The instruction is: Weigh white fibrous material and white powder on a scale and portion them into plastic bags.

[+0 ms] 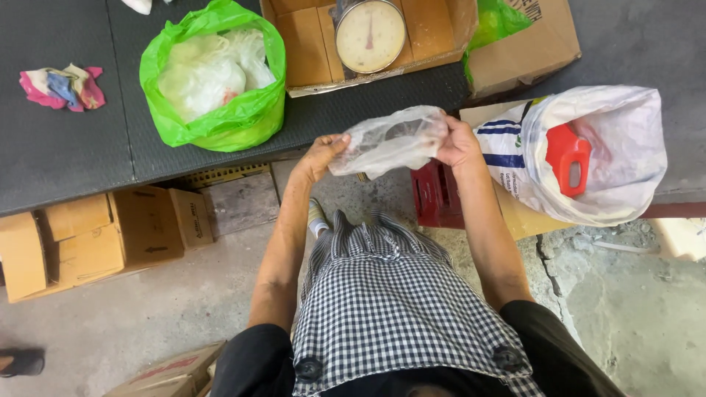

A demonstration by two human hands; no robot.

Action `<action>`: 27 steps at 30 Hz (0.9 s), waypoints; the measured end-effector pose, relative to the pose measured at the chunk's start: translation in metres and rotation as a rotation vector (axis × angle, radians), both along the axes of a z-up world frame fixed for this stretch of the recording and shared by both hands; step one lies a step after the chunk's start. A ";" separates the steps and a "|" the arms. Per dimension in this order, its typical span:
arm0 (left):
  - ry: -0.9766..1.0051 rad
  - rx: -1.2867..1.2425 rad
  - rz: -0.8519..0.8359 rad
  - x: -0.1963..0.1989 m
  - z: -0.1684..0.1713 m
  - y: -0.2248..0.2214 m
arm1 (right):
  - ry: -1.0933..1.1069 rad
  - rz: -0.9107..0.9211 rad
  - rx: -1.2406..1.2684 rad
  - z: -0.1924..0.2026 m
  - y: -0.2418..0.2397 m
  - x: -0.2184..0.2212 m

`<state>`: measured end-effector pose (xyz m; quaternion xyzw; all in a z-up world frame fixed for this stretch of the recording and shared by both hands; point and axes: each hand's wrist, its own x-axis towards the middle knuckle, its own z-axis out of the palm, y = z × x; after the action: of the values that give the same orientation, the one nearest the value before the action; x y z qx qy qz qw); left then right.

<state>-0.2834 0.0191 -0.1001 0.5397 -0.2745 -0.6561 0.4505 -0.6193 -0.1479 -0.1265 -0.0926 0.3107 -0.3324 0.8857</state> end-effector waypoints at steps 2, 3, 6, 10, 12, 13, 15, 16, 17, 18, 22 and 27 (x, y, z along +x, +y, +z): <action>0.175 -0.001 0.088 0.002 0.019 -0.002 | 0.045 0.027 -0.022 0.017 0.012 -0.003; 0.352 0.001 0.176 0.003 0.027 -0.002 | 0.092 0.054 -0.042 0.025 0.019 -0.005; 0.637 0.003 0.315 0.019 0.010 -0.013 | 0.381 0.174 -0.093 0.090 0.053 0.005; 0.875 -0.004 0.432 0.031 -0.035 -0.032 | 0.388 0.336 -0.429 0.062 0.061 -0.006; 0.864 -0.051 0.441 0.031 -0.037 -0.033 | 0.614 0.447 -0.688 0.079 0.071 0.005; 0.864 -0.051 0.441 0.027 -0.033 -0.032 | 0.613 0.447 -0.688 0.066 0.069 0.004; 0.774 -0.097 0.352 0.022 -0.023 -0.028 | 0.855 0.514 -0.681 0.041 0.063 0.005; 0.774 -0.098 0.350 0.017 0.001 -0.018 | 0.855 0.512 -0.682 0.029 0.055 0.004; 0.666 -0.087 0.306 0.012 0.025 -0.009 | 0.603 0.383 -0.507 0.016 0.047 0.003; 0.560 -0.074 0.261 0.006 0.049 0.001 | 0.353 0.253 -0.330 0.003 0.039 0.000; 0.263 -0.100 0.064 0.015 0.018 0.019 | 0.140 0.097 0.042 0.019 0.024 0.010; 0.133 -0.043 -0.104 0.013 -0.001 0.028 | 0.061 -0.006 0.068 0.013 0.016 0.009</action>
<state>-0.2703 0.0469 -0.1013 0.4704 -0.2854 -0.7068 0.4446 -0.6106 -0.1316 -0.1135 -0.0716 0.3491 -0.3211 0.8774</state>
